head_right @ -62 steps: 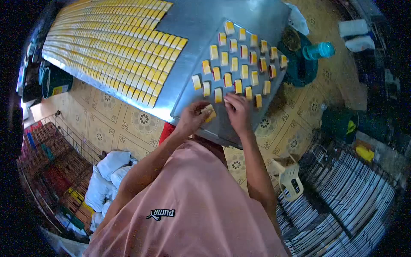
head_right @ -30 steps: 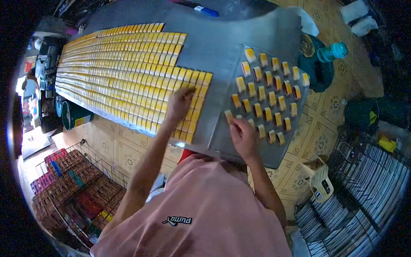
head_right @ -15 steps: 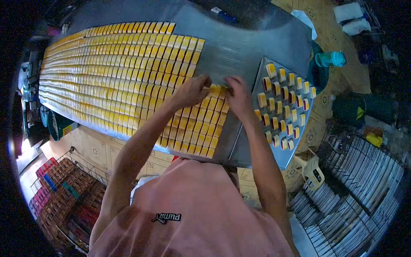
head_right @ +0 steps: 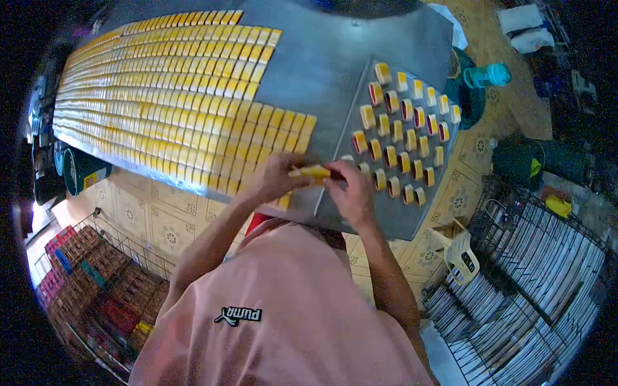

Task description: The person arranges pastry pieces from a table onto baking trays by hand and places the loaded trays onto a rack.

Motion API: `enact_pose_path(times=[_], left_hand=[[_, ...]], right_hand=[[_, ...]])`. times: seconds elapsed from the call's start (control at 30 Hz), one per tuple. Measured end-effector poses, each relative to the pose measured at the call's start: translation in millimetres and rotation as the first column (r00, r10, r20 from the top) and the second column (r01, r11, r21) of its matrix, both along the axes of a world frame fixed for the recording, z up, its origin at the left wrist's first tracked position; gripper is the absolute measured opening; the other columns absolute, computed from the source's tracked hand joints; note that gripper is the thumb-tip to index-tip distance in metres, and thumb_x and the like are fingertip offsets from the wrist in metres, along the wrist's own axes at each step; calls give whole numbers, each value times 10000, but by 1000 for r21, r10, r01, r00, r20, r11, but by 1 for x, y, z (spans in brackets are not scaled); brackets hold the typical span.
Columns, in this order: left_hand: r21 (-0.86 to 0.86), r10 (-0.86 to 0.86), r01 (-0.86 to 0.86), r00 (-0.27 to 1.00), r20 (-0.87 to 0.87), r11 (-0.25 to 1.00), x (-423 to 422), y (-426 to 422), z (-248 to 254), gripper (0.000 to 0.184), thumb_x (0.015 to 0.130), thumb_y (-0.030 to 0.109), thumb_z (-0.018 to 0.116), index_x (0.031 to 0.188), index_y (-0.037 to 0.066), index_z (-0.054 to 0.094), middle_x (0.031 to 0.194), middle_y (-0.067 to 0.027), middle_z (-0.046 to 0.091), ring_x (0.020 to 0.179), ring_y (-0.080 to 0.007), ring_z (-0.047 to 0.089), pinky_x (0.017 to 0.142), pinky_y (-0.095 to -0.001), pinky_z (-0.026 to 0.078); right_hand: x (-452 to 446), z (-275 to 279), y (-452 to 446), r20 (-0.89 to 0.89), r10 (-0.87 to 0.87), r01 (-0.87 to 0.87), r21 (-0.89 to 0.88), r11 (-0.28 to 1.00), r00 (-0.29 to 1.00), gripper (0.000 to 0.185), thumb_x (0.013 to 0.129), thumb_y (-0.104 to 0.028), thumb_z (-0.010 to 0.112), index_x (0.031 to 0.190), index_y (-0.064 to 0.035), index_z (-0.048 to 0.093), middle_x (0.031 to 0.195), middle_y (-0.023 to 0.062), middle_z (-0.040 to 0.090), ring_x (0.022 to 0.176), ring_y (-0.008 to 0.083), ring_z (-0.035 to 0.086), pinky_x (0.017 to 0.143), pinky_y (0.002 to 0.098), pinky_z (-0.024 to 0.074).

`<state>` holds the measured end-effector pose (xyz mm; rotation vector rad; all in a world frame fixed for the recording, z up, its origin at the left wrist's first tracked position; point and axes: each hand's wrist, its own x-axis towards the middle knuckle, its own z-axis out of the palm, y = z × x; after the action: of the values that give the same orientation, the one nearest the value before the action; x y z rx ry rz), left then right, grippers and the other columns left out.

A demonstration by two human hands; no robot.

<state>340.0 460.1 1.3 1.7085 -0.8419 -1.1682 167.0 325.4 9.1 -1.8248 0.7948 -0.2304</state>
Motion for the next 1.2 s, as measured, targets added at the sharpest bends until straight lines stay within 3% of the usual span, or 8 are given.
enact_pose_path(times=[0.23, 0.33, 0.5, 0.57, 0.7, 0.87, 1.03, 1.2], left_hand=[[297, 493, -403, 789, -367, 866, -122, 60, -26, 487, 881, 156, 771, 1284, -61, 605, 1156, -148, 698, 1015, -188, 670, 880, -318, 548], [222, 519, -472, 816, -256, 853, -150, 61, -21, 455, 883, 154, 766, 1271, -30, 614, 1092, -164, 713, 972, -192, 693, 835, -313, 559], [59, 503, -505, 832, -234, 861, -183, 37, -28, 410, 899, 94, 738, 1276, -18, 624, 1158, -117, 690, 1024, -160, 642, 894, -294, 532], [-43, 327, -350, 908, -263, 936, -187, 25, -31, 397, 891, 79, 749, 1265, -8, 646, 1131, -114, 694, 1017, -159, 645, 889, -288, 531], [177, 617, -593, 727, -302, 785, -204, 18, -25, 371, 877, 89, 755, 1210, -24, 635, 1052, -113, 718, 948, -158, 665, 817, -298, 533], [17, 571, -613, 726, -383, 790, -210, 25, -39, 333, 861, 92, 762, 1139, -33, 629, 1021, -115, 703, 940, -154, 653, 840, -295, 527], [-284, 388, -416, 909, -154, 864, -223, 6, -37, 436, 858, 68, 735, 1268, 32, 591, 1073, -119, 683, 953, -166, 649, 818, -296, 544], [84, 600, -605, 746, -287, 792, -233, 7, -40, 315, 893, 85, 726, 1175, -8, 620, 1041, -85, 684, 921, -138, 635, 829, -276, 526]], right_hand=[[-100, -2, -1, 43, -148, 146, 40, 988, 988, 304, 879, -9, 686, 1181, 2, 650, 1072, 141, 693, 997, 260, 683, 878, 354, 543], [-80, -30, -2, 88, 275, -232, -332, 914, 957, 333, 861, -6, 681, 1192, 12, 648, 1146, 159, 687, 1029, 345, 664, 911, 373, 525], [-97, -23, 2, 191, 177, -128, -244, 961, 965, 350, 866, 17, 669, 1216, 11, 653, 1227, 168, 658, 1094, 318, 647, 943, 369, 510], [-123, -14, -7, 114, 402, -397, -64, 916, 909, 311, 893, -8, 666, 1202, 20, 669, 1152, 127, 669, 1060, 215, 642, 894, 305, 517], [-136, -14, -20, 109, 187, -188, 1, 982, 976, 249, 854, 27, 689, 1103, 21, 681, 1071, 140, 695, 986, 244, 676, 870, 328, 531], [-111, -43, -18, 128, 313, -237, -408, 882, 941, 249, 872, 3, 684, 1120, 18, 686, 1087, 143, 703, 1017, 245, 672, 888, 338, 521], [-150, -15, -20, 40, 302, -302, 8, 953, 953, 247, 869, 5, 680, 1116, 17, 694, 1106, 149, 704, 1043, 263, 669, 903, 346, 515], [-158, -24, -43, 35, 119, -116, -81, 990, 992, 236, 849, -1, 696, 1084, -2, 715, 1065, 140, 716, 1018, 239, 667, 877, 333, 518]])
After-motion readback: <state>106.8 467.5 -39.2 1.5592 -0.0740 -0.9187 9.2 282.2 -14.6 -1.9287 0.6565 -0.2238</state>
